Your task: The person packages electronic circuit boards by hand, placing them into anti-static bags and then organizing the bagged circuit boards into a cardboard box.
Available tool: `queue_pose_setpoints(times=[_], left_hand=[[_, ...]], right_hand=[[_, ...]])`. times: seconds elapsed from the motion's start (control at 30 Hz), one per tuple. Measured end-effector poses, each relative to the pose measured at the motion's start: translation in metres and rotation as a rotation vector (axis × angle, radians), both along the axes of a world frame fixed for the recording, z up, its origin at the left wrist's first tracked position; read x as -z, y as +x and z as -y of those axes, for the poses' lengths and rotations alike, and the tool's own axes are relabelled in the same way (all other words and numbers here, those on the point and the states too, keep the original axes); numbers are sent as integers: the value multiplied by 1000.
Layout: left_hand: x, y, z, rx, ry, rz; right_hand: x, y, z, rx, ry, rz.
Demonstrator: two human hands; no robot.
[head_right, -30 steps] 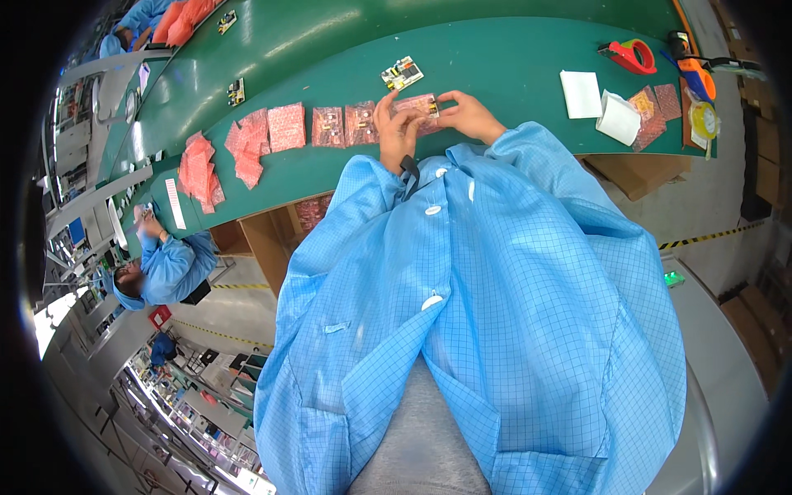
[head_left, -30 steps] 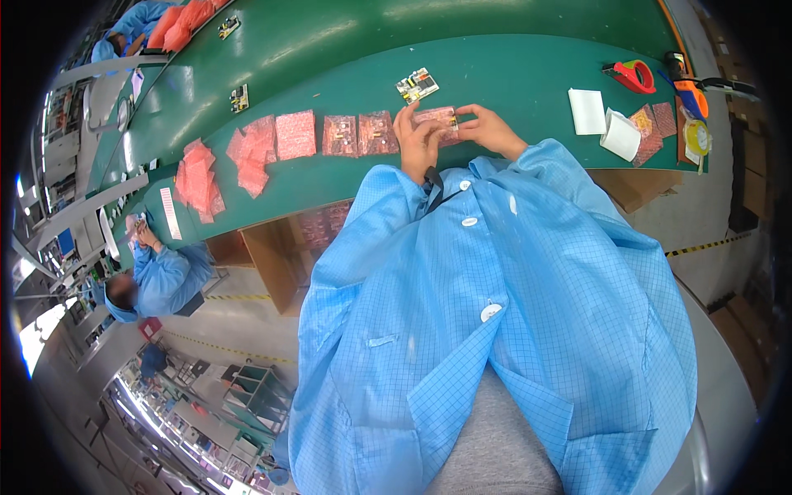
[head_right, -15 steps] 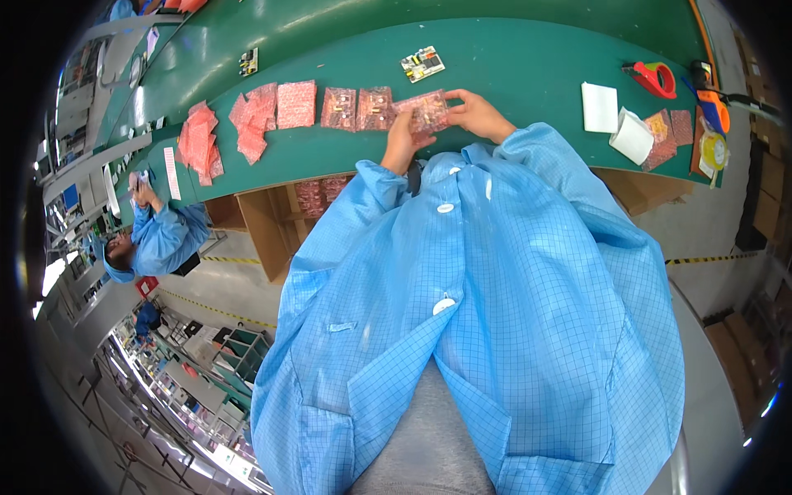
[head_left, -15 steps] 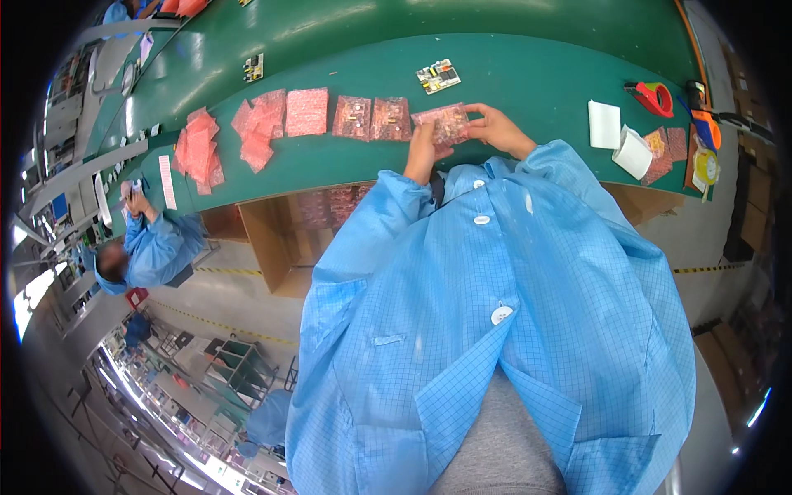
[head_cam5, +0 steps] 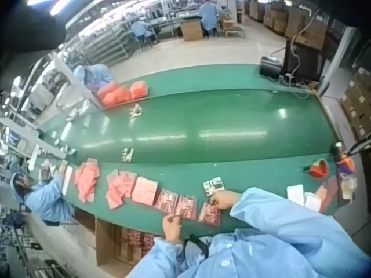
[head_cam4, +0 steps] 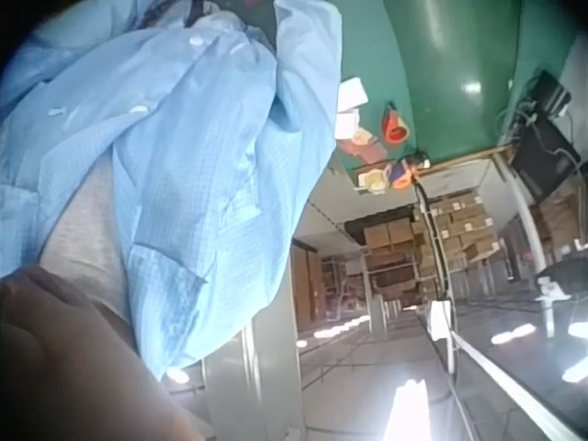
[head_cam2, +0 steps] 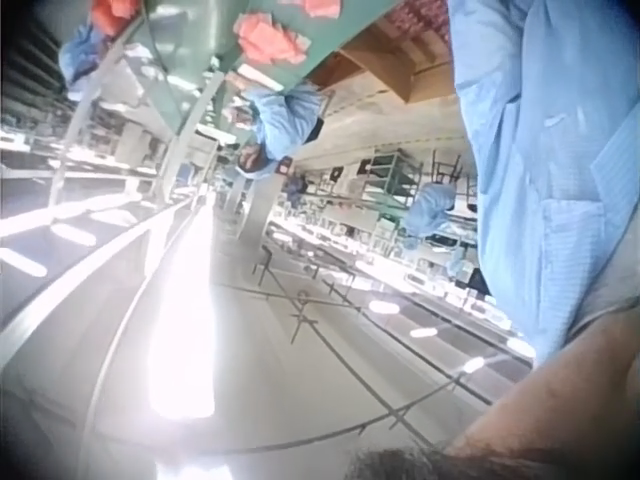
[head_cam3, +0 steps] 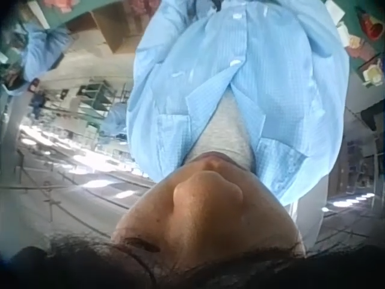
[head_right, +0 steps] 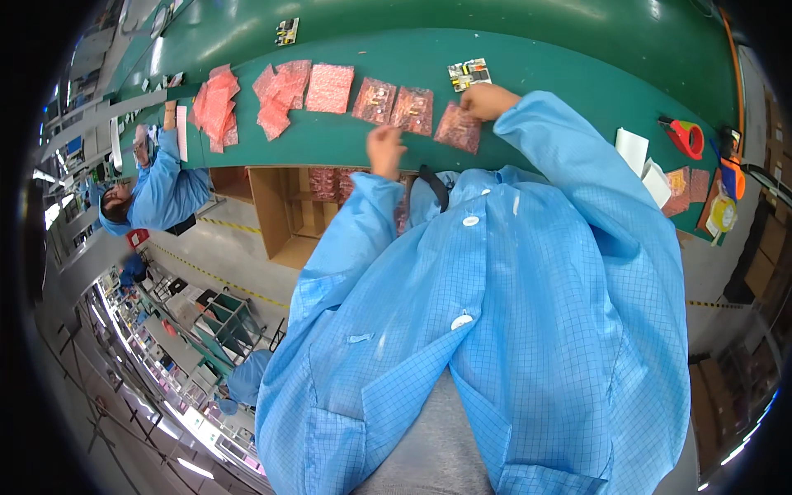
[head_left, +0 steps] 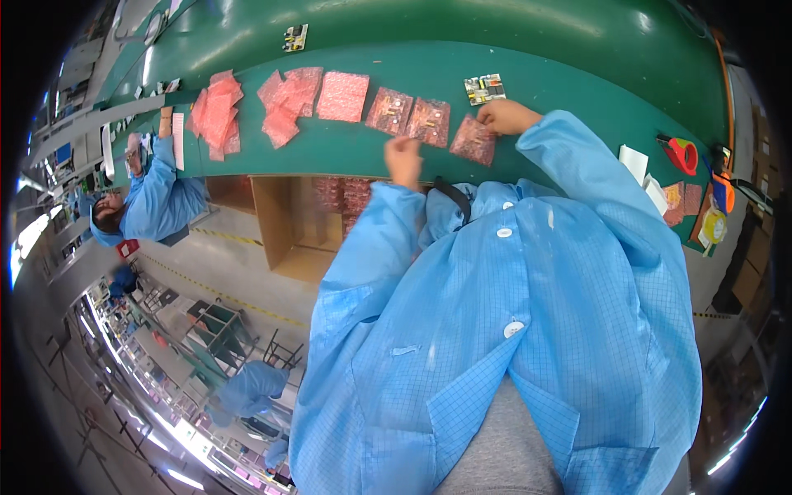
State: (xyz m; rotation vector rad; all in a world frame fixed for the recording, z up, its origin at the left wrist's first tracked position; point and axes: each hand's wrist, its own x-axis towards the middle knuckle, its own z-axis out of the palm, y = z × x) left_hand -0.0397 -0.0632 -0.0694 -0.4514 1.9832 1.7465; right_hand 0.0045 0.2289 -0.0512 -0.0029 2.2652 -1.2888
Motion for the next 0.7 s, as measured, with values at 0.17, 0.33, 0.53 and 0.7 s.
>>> queue_pose_setpoints(times=[0.17,0.33,0.53,0.7], left_hand=[[-23,-92,37,184,-757,-876],[-28,-149,43,372,-1050,-787],[-28,-163,34,552,-1259,-645],[-31,-155,26,581,-1325,-661]], right_hand=[[-20,-11,24,-48,337,-221],[-27,-15,14,300,357,-248],[-3,-27,-20,272,572,-595],[10,-40,-5,14,591,-510]])
